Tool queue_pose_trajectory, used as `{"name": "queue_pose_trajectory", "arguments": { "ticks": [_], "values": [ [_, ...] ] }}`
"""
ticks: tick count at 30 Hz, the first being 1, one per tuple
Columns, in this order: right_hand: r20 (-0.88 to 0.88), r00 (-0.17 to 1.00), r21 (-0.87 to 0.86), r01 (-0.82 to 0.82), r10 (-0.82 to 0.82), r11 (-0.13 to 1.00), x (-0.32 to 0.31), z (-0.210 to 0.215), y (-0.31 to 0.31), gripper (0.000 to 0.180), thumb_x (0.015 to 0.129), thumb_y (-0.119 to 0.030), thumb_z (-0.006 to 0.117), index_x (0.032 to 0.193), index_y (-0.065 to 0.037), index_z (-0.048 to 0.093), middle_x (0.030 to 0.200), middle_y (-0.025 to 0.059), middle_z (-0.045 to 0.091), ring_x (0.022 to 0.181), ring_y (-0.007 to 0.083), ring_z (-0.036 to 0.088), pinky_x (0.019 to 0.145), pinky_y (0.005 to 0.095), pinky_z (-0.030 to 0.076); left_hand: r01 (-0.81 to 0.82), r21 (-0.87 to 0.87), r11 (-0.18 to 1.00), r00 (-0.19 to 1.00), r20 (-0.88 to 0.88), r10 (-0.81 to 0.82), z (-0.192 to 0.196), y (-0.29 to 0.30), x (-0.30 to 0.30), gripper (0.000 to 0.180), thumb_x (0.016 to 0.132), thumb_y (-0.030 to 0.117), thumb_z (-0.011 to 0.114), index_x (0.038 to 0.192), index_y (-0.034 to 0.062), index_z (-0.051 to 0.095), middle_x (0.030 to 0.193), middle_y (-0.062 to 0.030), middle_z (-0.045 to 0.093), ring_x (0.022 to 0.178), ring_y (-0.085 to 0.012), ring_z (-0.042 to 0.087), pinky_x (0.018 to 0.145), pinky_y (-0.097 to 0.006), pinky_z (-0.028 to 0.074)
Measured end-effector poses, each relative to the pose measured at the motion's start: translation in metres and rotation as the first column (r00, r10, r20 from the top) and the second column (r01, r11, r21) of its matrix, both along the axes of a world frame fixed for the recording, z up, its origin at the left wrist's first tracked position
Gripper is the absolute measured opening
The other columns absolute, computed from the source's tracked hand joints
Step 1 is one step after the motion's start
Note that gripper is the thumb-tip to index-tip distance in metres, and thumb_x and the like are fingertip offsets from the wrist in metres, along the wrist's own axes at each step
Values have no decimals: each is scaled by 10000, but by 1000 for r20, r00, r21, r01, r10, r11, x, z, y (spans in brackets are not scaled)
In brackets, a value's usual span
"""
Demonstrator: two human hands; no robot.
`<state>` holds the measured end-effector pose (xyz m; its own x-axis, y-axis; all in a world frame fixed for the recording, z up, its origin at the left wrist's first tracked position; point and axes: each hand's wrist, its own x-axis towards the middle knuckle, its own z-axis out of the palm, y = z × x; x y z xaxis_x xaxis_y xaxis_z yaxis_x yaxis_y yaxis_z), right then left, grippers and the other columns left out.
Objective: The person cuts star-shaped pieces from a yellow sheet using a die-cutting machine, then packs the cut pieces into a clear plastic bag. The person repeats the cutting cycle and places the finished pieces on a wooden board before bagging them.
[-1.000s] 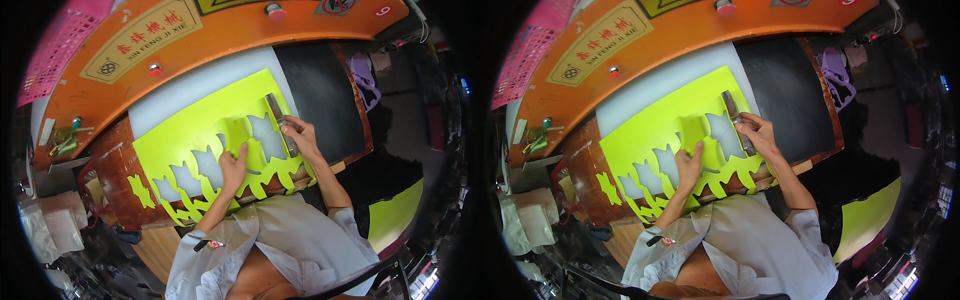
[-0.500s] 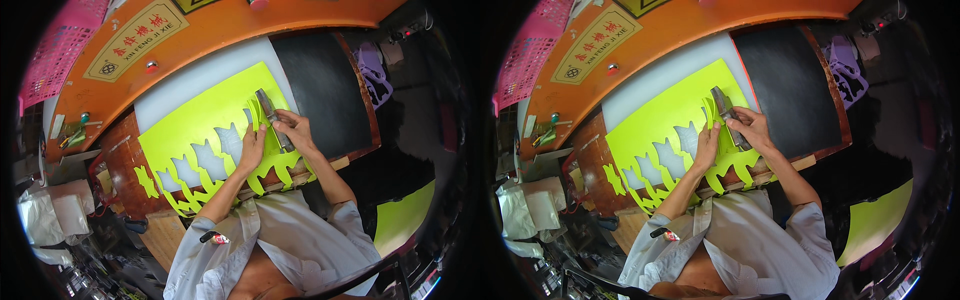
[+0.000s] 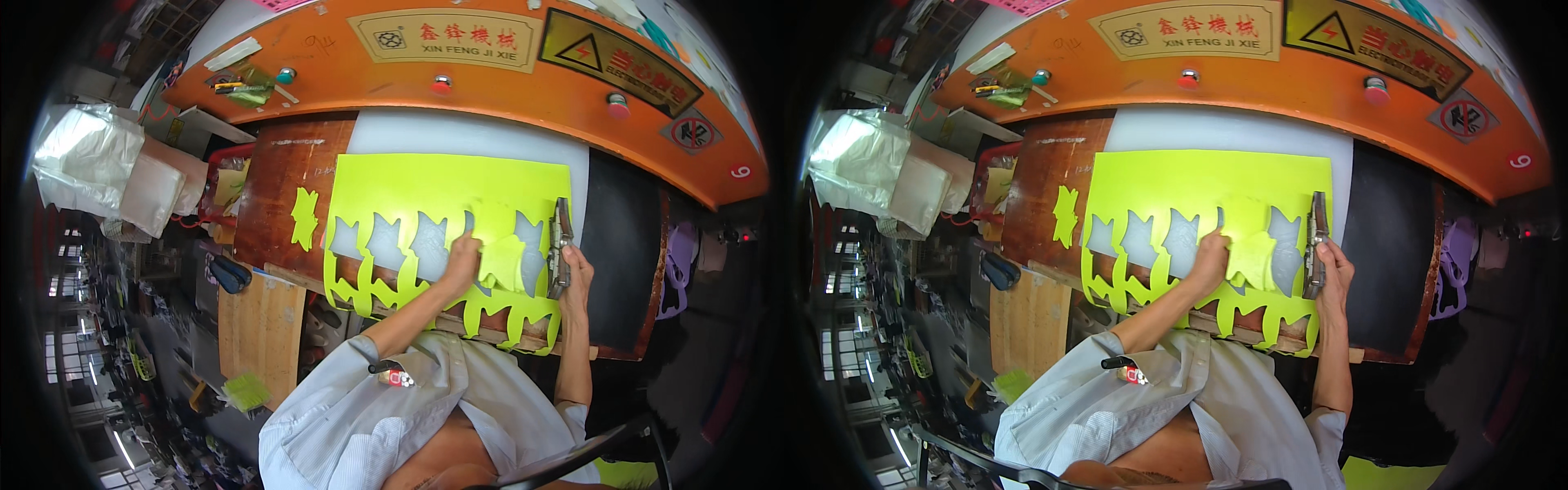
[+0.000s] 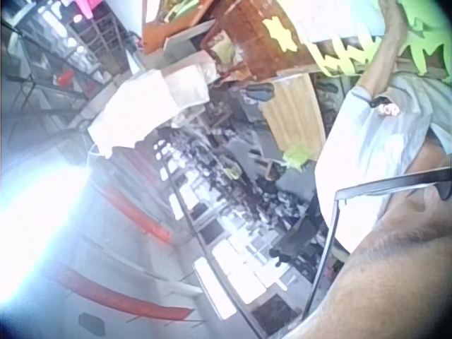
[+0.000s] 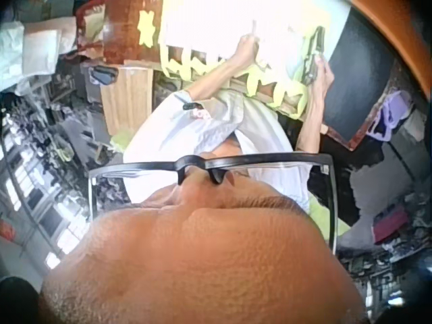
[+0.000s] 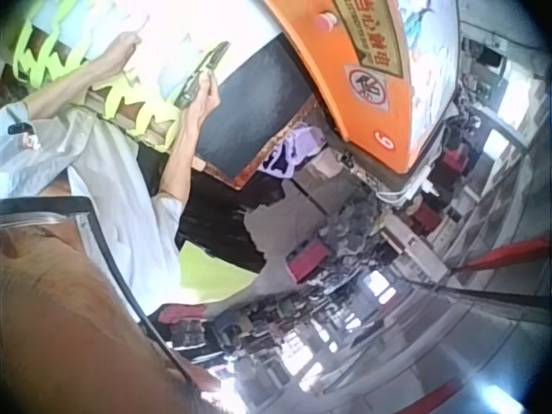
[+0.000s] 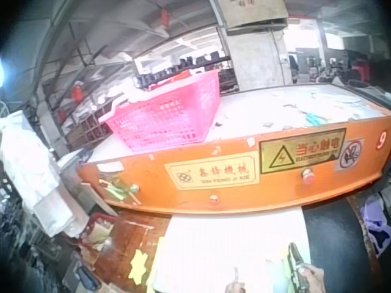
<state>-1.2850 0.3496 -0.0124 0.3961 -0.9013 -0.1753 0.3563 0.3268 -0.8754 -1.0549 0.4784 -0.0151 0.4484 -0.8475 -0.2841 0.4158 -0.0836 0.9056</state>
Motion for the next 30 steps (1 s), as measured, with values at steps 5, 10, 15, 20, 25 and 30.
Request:
{"name": "queue_pose_trajectory", "arguments": {
  "ticks": [5,10,15,20,25,30],
  "values": [
    [-276,959,-245,-5,-65,969,25,38,7,500,863,-120,828,1286,97,670,1131,119,725,993,164,681,931,283,530,-240,38,970,926,308,217,30,82,61,416,975,275,743,1240,-25,631,1143,-86,737,942,-196,723,804,-329,590],
    [-454,851,-836,-305,-264,456,124,85,-8,554,722,-118,885,1224,34,707,1237,182,687,1114,321,647,1002,412,514,-187,-11,982,725,673,146,28,101,79,389,953,185,775,1226,-38,610,1027,-124,763,931,-168,711,825,-333,569],
    [-494,868,-868,-489,-47,82,263,112,-5,587,672,-173,886,1199,20,715,1233,192,672,1105,360,617,988,447,506,-100,-22,995,708,701,87,19,94,78,412,964,190,754,1257,-42,581,1034,-199,758,947,-260,748,833,-380,572],
    [-597,801,-798,-587,43,-135,355,96,13,581,708,-231,870,1212,10,713,1297,182,643,1161,342,582,1015,442,479,-76,17,997,763,645,47,26,99,78,425,967,188,742,1271,-49,561,1025,-208,755,927,-297,759,813,-392,577],
    [-662,748,-733,-630,55,-256,382,85,13,578,741,-259,853,1232,3,700,1351,179,612,1191,350,561,1026,451,469,16,64,998,719,693,-55,24,101,82,433,963,201,730,1268,-47,550,982,-234,741,890,-387,751,760,-445,578],
    [-647,759,-750,-618,71,-234,384,78,11,576,749,-264,844,1244,-13,690,1361,181,607,1197,365,566,1029,475,470,-1,20,1000,764,645,-12,23,97,85,433,959,189,737,1279,-48,569,965,-224,738,884,-338,755,767,-420,575]
  ]
}}
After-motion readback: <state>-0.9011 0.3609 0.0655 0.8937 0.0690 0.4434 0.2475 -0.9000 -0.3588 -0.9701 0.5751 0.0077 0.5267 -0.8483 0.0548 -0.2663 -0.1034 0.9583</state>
